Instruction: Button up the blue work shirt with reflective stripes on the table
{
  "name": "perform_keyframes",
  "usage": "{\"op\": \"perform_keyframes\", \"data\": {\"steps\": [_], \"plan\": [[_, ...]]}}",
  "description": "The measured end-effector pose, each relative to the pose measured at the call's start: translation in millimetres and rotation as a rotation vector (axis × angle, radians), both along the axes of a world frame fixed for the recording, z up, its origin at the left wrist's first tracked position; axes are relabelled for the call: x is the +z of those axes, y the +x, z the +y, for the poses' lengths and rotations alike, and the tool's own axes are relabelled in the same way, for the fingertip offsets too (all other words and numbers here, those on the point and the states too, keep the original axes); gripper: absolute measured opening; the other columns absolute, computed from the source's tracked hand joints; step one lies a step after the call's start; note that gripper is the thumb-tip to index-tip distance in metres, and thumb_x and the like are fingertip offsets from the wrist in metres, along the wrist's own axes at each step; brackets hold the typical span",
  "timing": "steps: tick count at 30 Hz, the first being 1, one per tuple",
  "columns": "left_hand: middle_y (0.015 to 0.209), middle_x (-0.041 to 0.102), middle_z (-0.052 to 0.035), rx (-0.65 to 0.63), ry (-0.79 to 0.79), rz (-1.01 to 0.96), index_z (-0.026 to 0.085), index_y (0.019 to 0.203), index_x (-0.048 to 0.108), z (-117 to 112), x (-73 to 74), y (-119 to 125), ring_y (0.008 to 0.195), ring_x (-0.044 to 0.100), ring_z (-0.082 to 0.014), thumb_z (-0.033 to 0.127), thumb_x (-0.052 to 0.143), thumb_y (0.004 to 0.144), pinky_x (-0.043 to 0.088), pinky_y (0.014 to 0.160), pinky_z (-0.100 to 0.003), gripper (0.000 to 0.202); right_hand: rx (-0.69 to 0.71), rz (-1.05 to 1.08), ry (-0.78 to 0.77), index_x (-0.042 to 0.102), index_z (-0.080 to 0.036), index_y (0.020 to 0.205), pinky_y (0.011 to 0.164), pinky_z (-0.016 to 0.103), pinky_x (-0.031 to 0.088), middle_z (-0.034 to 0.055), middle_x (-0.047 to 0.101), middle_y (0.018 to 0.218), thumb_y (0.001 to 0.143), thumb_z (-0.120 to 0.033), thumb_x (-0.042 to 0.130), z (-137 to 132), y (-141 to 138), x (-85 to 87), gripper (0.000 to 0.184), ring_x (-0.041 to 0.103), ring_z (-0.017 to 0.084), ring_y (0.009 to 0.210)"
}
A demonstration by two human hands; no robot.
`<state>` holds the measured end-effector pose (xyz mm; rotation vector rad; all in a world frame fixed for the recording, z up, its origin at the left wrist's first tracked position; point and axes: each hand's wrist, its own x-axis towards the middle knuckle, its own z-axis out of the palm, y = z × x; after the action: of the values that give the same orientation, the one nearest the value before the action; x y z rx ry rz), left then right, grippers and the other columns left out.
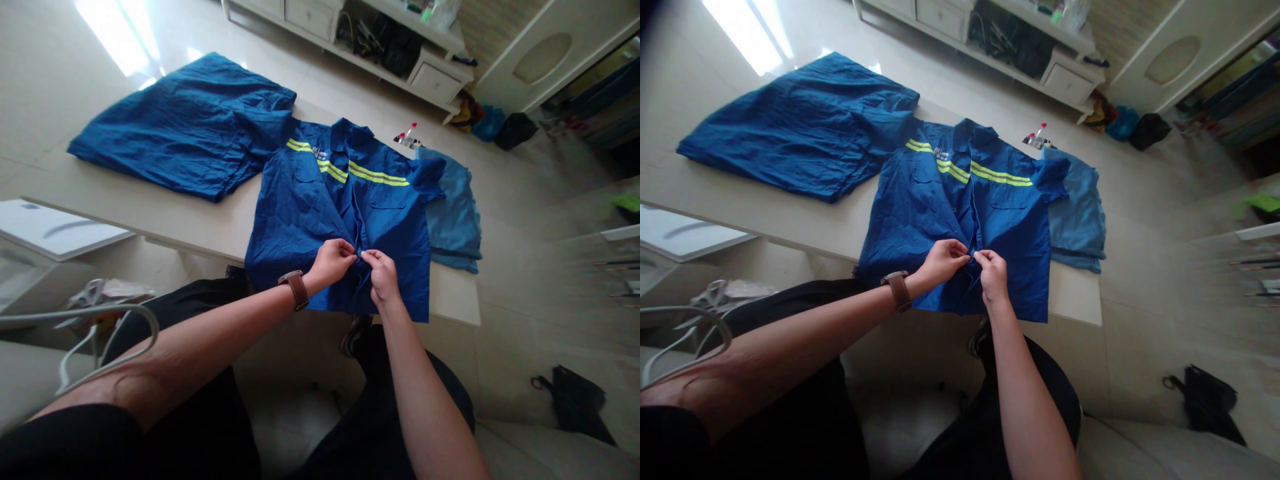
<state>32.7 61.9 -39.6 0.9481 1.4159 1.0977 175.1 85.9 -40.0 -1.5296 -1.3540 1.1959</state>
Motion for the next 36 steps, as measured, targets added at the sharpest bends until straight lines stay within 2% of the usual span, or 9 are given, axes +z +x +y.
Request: {"op": "perform_keyframes", "data": {"steps": [4,12,16,18,20,24,28,30,36], "plan": [[0.073,0.069,-0.0009,-0.094,-0.088,0.116,0.014,0.088,0.067,-0.7,-6.4,-6.2,0.064,0.061,-0.0116,0.005,0.071,0.079,0.043,0.06,-0.021,0.013,0.101,-0.14,-0.033,0.067,-0.019,0.073,0.066,0.031,0.046,0.004,0.069,0.07,0.065,-0.055,0.074,1.5,6.4,-3.7,0.038,0.059,0.018,0.067],[0.077,0.069,-0.0023,-0.372,-0.297,0.29,0.015,0.106,0.058,-24.6,-7.9,-19.1,0.063,0.068,-0.018,0.01,0.076,0.078,0.047,0.058,-0.025,0.034,0.381,-0.649,-0.117,0.067,-0.024,0.078,0.059,0.026,0.038,-0.0066,0.057,0.053,0.07,-0.018,0.063,-5.3,20.9,4.0,0.01,0.054,0.015,0.055],[0.118,0.072,-0.0162,-0.403,0.123,0.747,0.016,0.129,0.056,-35.0,9.8,-28.8,0.112,0.069,-0.0283,0.017,0.069,0.088,0.053,0.091,-0.037,0.043,0.43,-0.809,0.1,0.076,-0.025,0.082,0.074,0.028,0.047,0.0017,0.069,0.089,0.075,-0.015,0.063,-12.7,18.0,4.1,0.018,0.064,0.017,0.082],[0.144,0.061,-0.016,-0.428,0.374,0.956,0.021,0.131,0.06,-33.2,17.3,-37.3,0.141,0.051,-0.03,0.013,0.061,0.091,0.041,0.114,-0.046,0.04,0.419,-0.854,0.179,0.078,-0.026,0.087,0.082,0.029,0.049,0.0044,0.069,0.1,0.08,-0.017,0.065,-14.6,15.9,4.3,0.018,0.065,0.019,0.093],[0.15,0.057,-0.0132,-0.498,0.439,1.067,0.022,0.12,0.068,-28.5,20.5,-46.3,0.149,0.041,-0.0304,0.01,0.057,0.091,0.026,0.124,-0.053,0.033,0.407,-0.895,0.188,0.078,-0.025,0.087,0.084,0.03,0.049,0.005,0.07,0.097,0.083,-0.019,0.065,-15.1,15.2,6.2,0.015,0.066,0.02,0.092],[0.116,0.072,-0.0153,-0.59,0.27,1.127,0.016,0.097,0.075,-23.2,21.1,-58.5,0.123,0.061,-0.0322,0.014,0.054,0.092,0.027,0.118,-0.059,0.021,0.4,-1.017,0.143,0.076,-0.025,0.079,0.073,0.03,0.047,0.0044,0.071,0.083,0.079,-0.013,0.063,-14.4,18.1,16.8,0.018,0.065,0.019,0.076],[0.11,0.076,-0.0171,-0.666,0.168,1.117,0.014,0.095,0.077,-27.2,24.6,-62.9,0.112,0.067,-0.0337,0.016,0.056,0.091,0.037,0.107,-0.055,0.021,0.504,-1.122,-0.037,0.074,-0.025,0.068,0.064,0.032,0.043,0.0064,0.07,0.07,0.074,-0.013,0.069,-10.7,11.5,27.9,0.014,0.063,0.021,0.064],[0.106,0.077,-0.0174,-0.684,0.144,1.12,0.015,0.091,0.077,-28.1,26.1,-64.6,0.109,0.069,-0.033,0.015,0.055,0.091,0.038,0.104,-0.051,0.022,0.523,-1.113,-0.037,0.072,-0.024,0.065,0.065,0.033,0.045,0.0084,0.069,0.068,0.078,-0.021,0.071,-6.3,2.1,29.6,0.013,0.065,0.022,0.064],[0.098,0.078,-0.0147,-0.653,0.104,1.082,0.016,0.095,0.075,-15.7,23.2,-72.1,0.099,0.073,-0.028,0.012,0.049,0.095,0.041,0.094,-0.04,0.026,0.404,-1.037,0.061,0.069,-0.023,0.063,0.07,0.039,0.051,0.0124,0.069,0.068,0.084,-0.062,0.071,8.5,-18.9,15.8,0.045,0.069,0.028,0.072]]}}
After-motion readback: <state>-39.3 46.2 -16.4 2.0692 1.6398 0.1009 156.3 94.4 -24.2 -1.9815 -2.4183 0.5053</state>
